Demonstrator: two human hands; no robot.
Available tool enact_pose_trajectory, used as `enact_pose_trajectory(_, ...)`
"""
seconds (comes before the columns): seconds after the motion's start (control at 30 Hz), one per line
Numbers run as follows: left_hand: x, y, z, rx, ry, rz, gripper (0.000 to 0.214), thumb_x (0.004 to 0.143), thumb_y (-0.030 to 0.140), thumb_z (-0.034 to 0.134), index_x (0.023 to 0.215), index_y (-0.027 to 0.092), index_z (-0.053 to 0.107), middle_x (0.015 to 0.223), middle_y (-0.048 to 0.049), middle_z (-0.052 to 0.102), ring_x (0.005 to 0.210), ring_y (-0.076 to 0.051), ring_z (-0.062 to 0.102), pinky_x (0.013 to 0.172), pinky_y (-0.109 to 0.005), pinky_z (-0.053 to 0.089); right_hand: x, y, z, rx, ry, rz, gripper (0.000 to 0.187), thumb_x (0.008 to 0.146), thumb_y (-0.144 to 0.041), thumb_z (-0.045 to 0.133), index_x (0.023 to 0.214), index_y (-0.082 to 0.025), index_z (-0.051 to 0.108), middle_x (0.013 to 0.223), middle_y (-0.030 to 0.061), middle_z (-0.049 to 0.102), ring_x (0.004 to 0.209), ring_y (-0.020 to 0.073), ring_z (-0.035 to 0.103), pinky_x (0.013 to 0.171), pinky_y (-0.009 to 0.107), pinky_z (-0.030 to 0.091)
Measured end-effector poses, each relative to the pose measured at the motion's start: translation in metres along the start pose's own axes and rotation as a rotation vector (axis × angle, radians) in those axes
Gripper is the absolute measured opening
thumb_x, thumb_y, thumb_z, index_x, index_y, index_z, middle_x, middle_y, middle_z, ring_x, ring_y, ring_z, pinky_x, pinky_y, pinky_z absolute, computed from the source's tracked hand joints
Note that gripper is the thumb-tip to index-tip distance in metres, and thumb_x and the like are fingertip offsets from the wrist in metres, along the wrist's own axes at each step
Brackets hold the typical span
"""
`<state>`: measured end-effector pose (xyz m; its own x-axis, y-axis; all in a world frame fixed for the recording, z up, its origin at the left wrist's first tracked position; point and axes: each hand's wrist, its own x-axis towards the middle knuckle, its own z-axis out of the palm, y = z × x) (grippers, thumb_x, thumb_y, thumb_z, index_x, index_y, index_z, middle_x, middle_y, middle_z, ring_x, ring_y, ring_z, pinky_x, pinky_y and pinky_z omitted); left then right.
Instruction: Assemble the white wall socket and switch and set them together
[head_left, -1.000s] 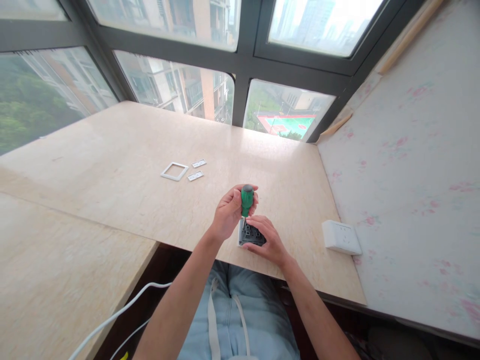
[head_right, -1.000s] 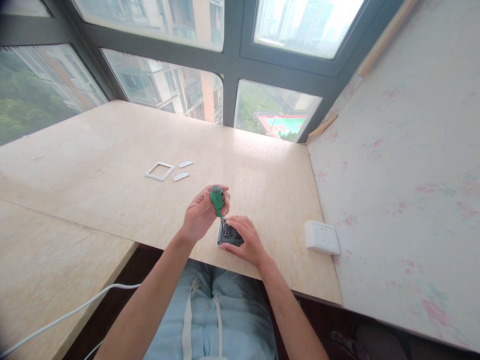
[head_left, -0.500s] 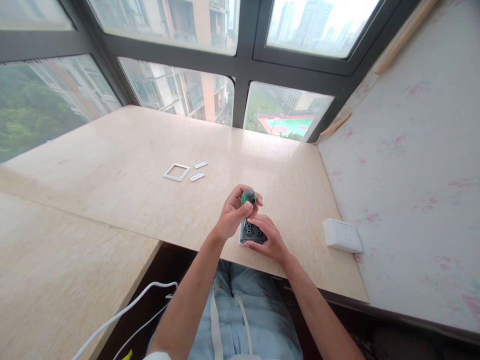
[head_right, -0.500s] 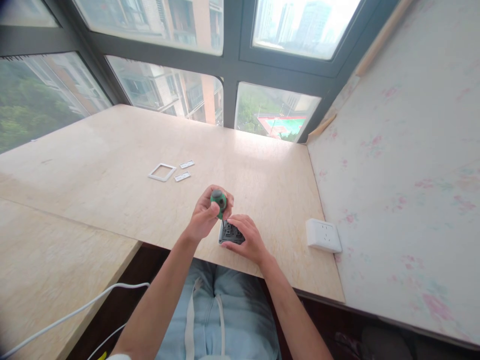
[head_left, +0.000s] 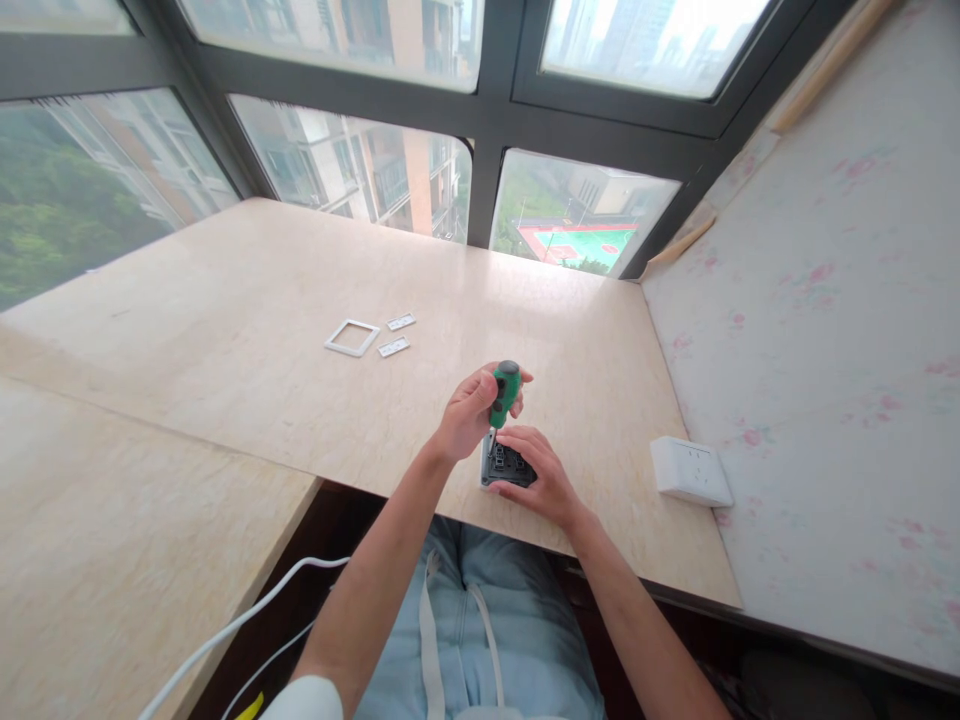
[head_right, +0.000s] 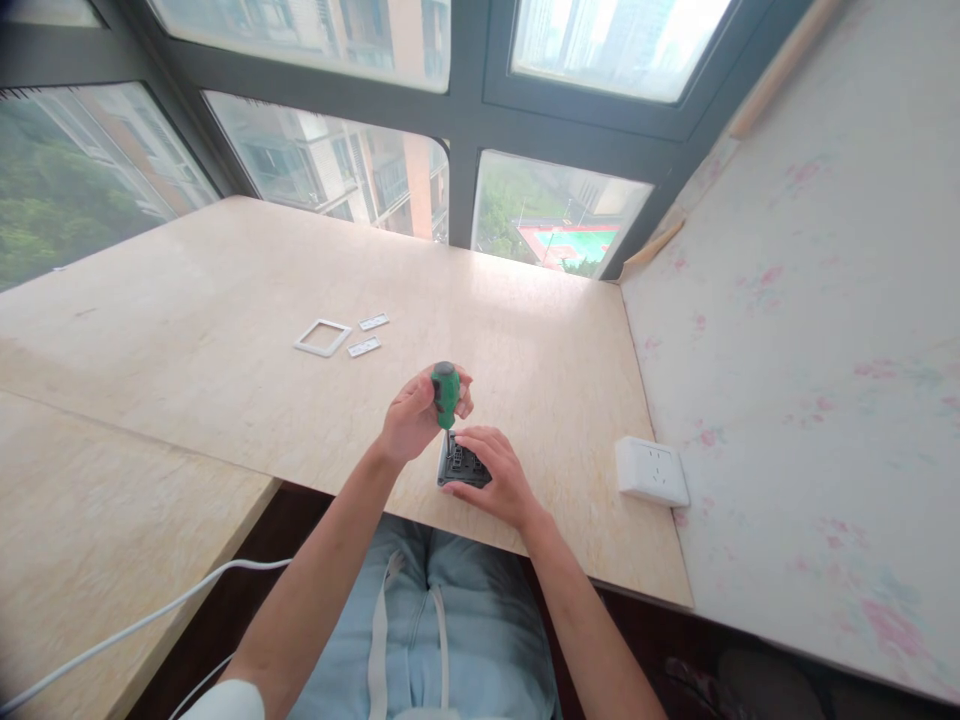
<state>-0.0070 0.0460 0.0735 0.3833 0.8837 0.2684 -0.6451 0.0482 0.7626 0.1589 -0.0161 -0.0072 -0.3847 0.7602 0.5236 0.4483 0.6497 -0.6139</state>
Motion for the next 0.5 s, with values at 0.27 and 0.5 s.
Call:
enact_pose_trajectory(0.27,-0.013,-0.001,-0.004,0.100,0.048,0.042,0.051,0.075,0.060,0.079,0.102,0.018,0.069,0.080,-0.0026,0.064,0.068,-0.013,0.057,0.061,-0.025,0.045,-0.001,0.001,0.000,-0.018,-0.002,-0.001,0.060,0.084,-0.045,0.076,0.137,-0.030,0.054,0.132,0.0116,0.065,0.124,0.0303,0.060,0.107,0.054,0.047)
enact_pose_trajectory(0.5,-0.020,0.003,0.004,0.204,0.055,0.152,0.039,0.076,0.044,0.084,0.100,0.020,0.065,0.081,-0.0006,0.064,0.072,-0.013,0.062,0.065,-0.025,0.049,-0.001,0.002,0.000,-0.027,-0.001,-0.008,0.057,0.083,-0.046,0.077,0.133,-0.029,0.056,0.129,0.0115,0.065,0.123,0.0300,0.060,0.106,0.054,0.047)
